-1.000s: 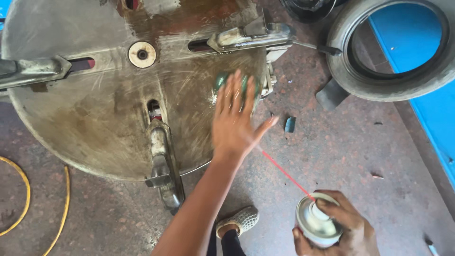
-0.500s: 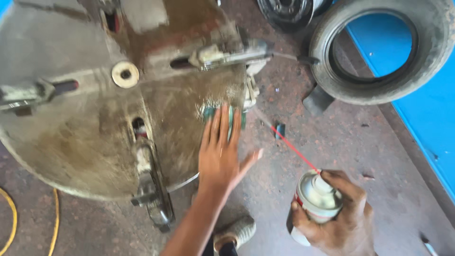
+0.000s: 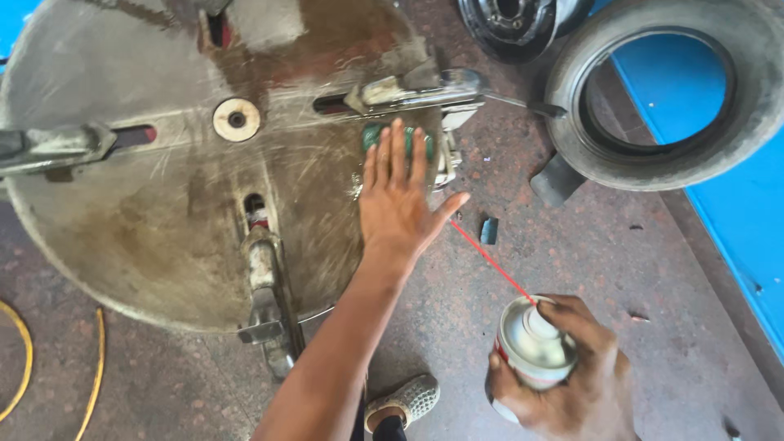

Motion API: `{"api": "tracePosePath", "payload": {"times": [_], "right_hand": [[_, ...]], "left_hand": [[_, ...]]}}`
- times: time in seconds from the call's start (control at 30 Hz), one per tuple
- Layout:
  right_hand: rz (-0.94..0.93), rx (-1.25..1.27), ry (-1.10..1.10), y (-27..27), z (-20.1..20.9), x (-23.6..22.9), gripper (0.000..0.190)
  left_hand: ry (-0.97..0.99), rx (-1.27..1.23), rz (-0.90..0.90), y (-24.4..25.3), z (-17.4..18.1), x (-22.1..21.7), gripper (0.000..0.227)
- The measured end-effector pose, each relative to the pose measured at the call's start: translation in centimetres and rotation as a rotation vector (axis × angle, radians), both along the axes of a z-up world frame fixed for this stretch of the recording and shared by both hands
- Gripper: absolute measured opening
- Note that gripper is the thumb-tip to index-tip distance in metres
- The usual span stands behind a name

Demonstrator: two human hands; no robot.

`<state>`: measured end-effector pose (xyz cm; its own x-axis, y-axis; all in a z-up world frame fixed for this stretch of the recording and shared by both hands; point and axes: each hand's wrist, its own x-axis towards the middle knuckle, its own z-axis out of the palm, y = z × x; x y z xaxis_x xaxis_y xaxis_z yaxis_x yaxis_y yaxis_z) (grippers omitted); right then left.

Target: The person scrubs a large circular metal plate with a green abrasive pad. They then spray a white liquid from a can onto the surface and continue scrubbing with the pad and their hands to clean the area.

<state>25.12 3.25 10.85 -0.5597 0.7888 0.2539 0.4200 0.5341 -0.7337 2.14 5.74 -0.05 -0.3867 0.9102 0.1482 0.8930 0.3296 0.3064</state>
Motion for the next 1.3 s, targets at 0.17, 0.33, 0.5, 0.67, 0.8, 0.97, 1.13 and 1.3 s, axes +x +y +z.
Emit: {"api": "tracePosePath", "payload": {"times": [0.17, 0.33, 0.5, 0.67, 0.8, 0.97, 1.13, 1.3], "right_hand": [[0.075, 0.073, 0.008, -2.9, -1.0, -0.3, 0.069], [0.156, -0.040, 0.019, -2.2, -2.0, 0.6, 0.065], [0.114, -0.048, 0.062, -2.7, -2.1, -0.3, 0.064], [0.212, -0.079, 0.012, -2.0, -1.1, 0.2, 0.062], [0.214, -0.063, 0.061, -1.4, -1.6, 0.3, 0.066], [0.239, -0.020, 0.017, -2.9, -1.2, 0.0, 0.069], [0.238, -0.096, 0.015, -2.8, -1.1, 0.1, 0.068], [0.232, -0.036, 0.011, -3.1, -1.5, 0.4, 0.068]], "left_hand": [[-0.120, -0.012, 0.152, -10.0, 2.7, 1.4, 0.110], [-0.057, 0.038, 0.280, -4.2, 1.0, -1.1, 0.115], [-0.030, 0.050, 0.281, -9.7, 2.0, 1.0, 0.106], [0.011, 0.035, 0.412, -5.1, 0.8, -3.9, 0.100], [-0.036, 0.081, 0.342, -9.2, 2.1, -0.9, 0.094], [-0.034, 0.018, 0.335, -9.6, 2.4, -0.8, 0.097], [-0.095, -0.012, 0.288, -12.4, 2.9, 2.6, 0.105], [-0.080, 0.005, 0.238, -11.1, 2.1, 0.8, 0.106]]}}
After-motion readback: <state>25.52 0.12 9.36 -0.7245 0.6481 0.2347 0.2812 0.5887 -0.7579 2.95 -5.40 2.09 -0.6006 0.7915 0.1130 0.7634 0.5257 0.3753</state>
